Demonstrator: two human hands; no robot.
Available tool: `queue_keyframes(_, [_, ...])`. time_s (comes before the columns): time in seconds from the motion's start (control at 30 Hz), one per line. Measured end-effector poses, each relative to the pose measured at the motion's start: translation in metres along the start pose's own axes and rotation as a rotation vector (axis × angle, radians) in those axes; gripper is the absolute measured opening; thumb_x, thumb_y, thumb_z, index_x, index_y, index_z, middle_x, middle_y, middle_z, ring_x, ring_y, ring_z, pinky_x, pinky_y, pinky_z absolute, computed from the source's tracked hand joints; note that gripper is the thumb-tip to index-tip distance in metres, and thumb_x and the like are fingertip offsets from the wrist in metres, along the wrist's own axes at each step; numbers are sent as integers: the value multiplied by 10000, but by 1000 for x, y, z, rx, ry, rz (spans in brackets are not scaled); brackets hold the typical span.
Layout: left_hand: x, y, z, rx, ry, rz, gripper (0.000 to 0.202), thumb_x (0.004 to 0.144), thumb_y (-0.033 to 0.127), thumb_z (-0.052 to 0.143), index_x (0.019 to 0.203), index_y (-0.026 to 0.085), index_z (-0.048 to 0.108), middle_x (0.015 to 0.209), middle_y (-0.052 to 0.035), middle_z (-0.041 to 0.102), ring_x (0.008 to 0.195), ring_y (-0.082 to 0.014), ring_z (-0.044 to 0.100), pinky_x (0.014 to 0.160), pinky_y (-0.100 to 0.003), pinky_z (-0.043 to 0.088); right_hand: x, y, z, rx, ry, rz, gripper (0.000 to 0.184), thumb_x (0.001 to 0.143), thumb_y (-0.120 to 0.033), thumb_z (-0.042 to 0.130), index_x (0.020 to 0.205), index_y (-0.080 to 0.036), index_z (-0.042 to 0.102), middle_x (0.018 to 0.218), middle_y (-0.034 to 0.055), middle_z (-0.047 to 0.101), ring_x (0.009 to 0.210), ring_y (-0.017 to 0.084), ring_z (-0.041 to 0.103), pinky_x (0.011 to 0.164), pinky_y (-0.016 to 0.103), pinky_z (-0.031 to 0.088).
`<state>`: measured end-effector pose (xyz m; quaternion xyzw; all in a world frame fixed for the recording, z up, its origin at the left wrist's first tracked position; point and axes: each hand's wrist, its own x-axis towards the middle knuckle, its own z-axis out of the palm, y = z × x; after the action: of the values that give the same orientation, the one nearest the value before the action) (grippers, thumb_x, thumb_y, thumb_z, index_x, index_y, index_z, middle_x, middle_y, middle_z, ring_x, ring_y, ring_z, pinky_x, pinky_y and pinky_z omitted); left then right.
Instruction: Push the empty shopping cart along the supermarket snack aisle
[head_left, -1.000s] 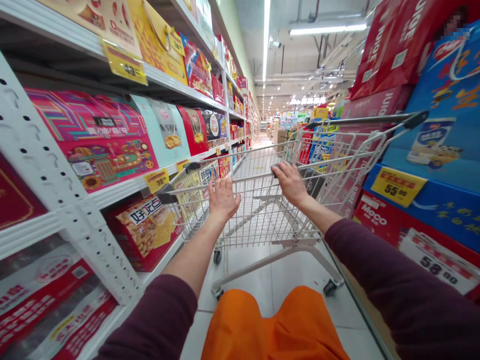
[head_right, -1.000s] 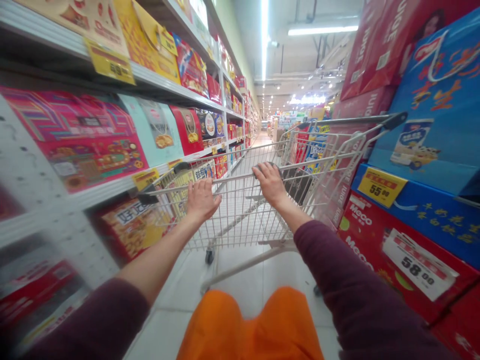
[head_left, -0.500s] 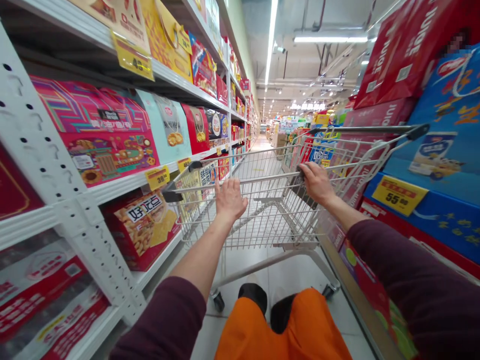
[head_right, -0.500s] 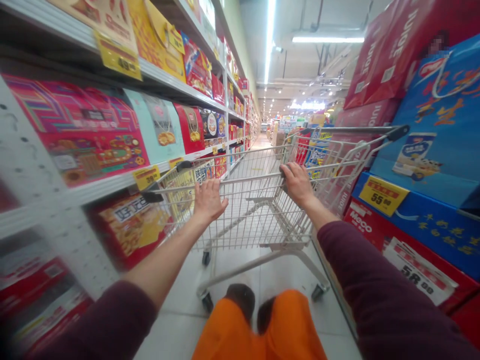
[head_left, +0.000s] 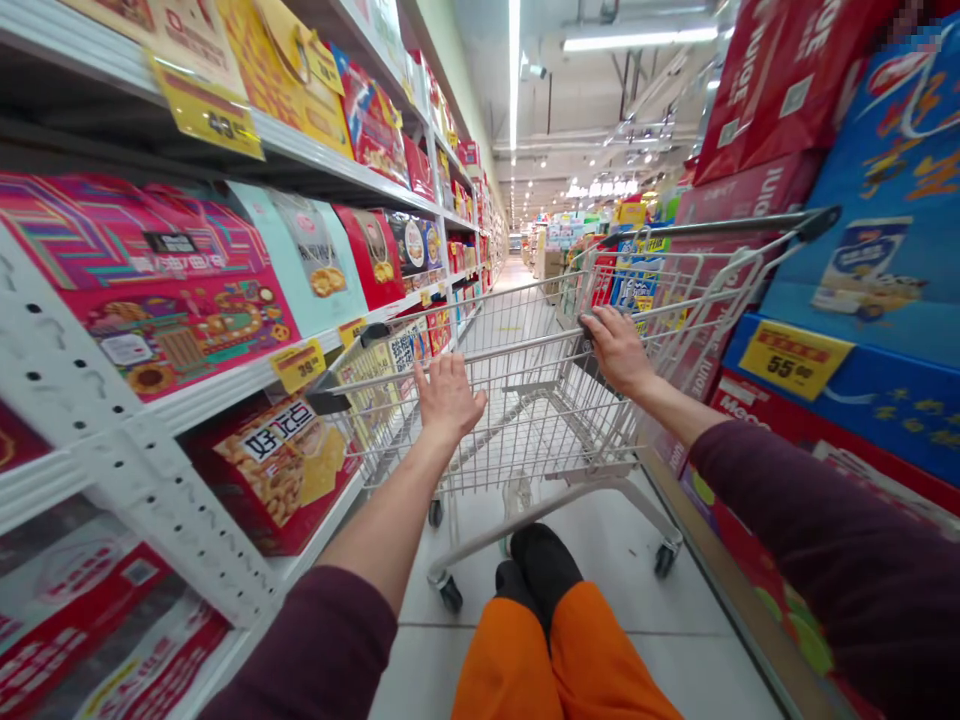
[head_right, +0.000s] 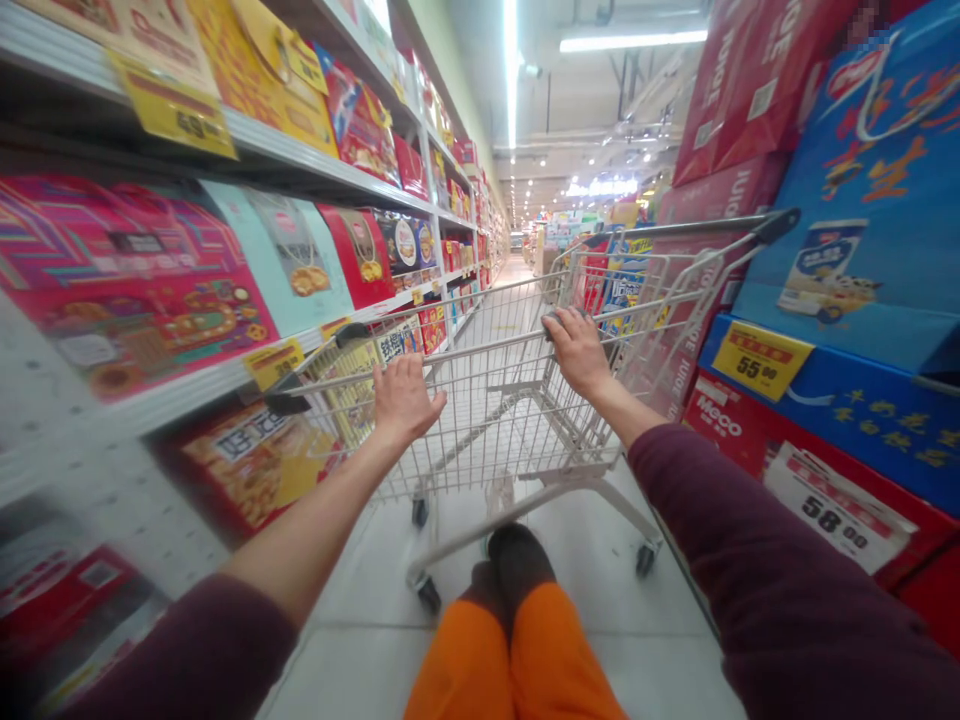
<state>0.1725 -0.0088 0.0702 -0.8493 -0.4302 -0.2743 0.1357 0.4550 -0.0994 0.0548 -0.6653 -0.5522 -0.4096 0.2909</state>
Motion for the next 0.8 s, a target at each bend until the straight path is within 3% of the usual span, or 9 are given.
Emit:
queue_keyframes(0.2, [7, 0, 0, -17, 12, -40, 593, 793, 360, 514, 1313, 85, 443, 1361, -201, 534, 1309, -330, 436, 1159, -540, 213, 8, -14, 3, 6, -29, -45, 424, 936, -177, 352, 1295, -230, 571, 1357, 101, 569, 1306, 254, 455, 1112, 497, 316])
queue_keyframes(0.3, [8, -5, 2, -21, 58, -25, 539, 793, 352, 503, 1276, 116, 469, 1314, -186, 573, 1258, -323, 482, 1142, -539, 237, 7, 5, -1, -21, -9, -43, 406, 929, -192, 370, 1277, -196, 580, 1341, 121, 574, 1285, 256, 471, 1106, 480, 319])
queue_keyframes(0.43, [6, -10, 6, -18, 98, 40, 509, 798, 329, 491, 1265, 129, 477, 1289, -178, 588, 1231, -318, 497, 1130, -525, 252, 2, 42, -7, -46, 73, 91, 410, 909, -217, 383, 1271, -196, 574, 1314, 132, 582, 1271, 286, 477, 1087, 517, 329])
queue_keyframes(0.53, [6, -10, 7, -22, 107, 50, 493, 801, 320, 493, 1259, 139, 479, 1276, -171, 593, 1218, -326, 501, 1129, -526, 248, 1, 47, -8, -22, 77, 129, 433, 903, -197, 371, 1295, -209, 557, 1333, 126, 571, 1298, 294, 456, 1090, 538, 330])
queue_keyframes(0.63, [7, -7, 5, -19, 102, 46, 486, 807, 318, 487, 1264, 152, 478, 1270, -159, 591, 1202, -330, 504, 1124, -527, 248, 5, 16, -3, 40, 17, 42, 454, 920, -179, 355, 1330, -257, 533, 1376, 88, 546, 1336, 284, 424, 1115, 546, 316])
queue_keyframes(0.8, [10, -7, -2, 58, 23, 84, 535, 810, 322, 482, 1304, 116, 463, 1286, -171, 566, 1214, -331, 485, 1126, -519, 253, 19, -73, 15, 120, -83, -184, 503, 941, -128, 356, 1378, -341, 485, 1413, -1, 524, 1397, 227, 355, 1166, 488, 284])
